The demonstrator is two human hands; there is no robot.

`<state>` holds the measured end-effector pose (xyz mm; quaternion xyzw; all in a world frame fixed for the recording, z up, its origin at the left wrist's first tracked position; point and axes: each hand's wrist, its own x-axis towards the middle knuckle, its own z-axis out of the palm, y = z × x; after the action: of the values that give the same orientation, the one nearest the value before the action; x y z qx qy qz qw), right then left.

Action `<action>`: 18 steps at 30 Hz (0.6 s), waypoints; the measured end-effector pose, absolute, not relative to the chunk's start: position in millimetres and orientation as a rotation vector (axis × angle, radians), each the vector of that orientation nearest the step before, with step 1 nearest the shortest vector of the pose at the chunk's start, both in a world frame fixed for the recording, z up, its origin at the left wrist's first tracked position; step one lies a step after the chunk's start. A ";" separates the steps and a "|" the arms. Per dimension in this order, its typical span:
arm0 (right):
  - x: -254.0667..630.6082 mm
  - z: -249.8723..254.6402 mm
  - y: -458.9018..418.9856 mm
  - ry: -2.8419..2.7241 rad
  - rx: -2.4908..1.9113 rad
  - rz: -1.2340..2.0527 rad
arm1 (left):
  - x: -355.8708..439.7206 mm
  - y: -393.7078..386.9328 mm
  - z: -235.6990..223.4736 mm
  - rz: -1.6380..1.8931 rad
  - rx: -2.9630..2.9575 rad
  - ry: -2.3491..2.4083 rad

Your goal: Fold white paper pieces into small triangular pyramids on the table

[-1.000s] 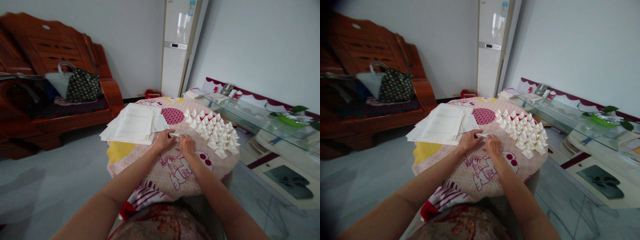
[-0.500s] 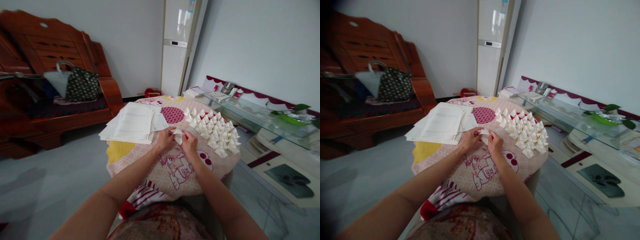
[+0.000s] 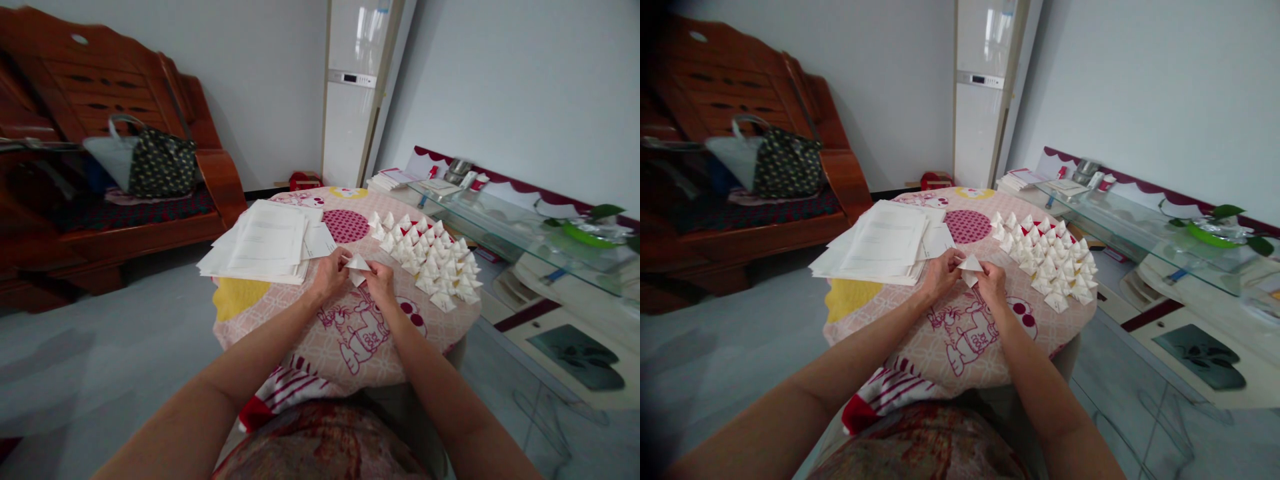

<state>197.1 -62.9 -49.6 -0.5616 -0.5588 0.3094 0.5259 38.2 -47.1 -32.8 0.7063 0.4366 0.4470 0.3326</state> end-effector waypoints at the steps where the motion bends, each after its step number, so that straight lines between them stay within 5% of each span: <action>1: 197.4 -49.0 -63.4 -1.326 -1.364 0.751 | 38.1 -48.1 -31.6 1.150 1.878 1.180; 10: 195.8 -38.9 -70.8 -1.251 -1.391 0.786 | 37.1 -49.4 -29.7 1.059 1.941 1.273; 18: 195.6 -42.8 -70.1 -1.319 -1.420 0.751 | 29.3 -33.9 -37.7 1.125 1.395 0.965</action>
<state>195.6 -70.1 -42.8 -0.5889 -0.5471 0.3114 0.5069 29.3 -33.9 -37.7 0.5833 0.4036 0.4701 0.5252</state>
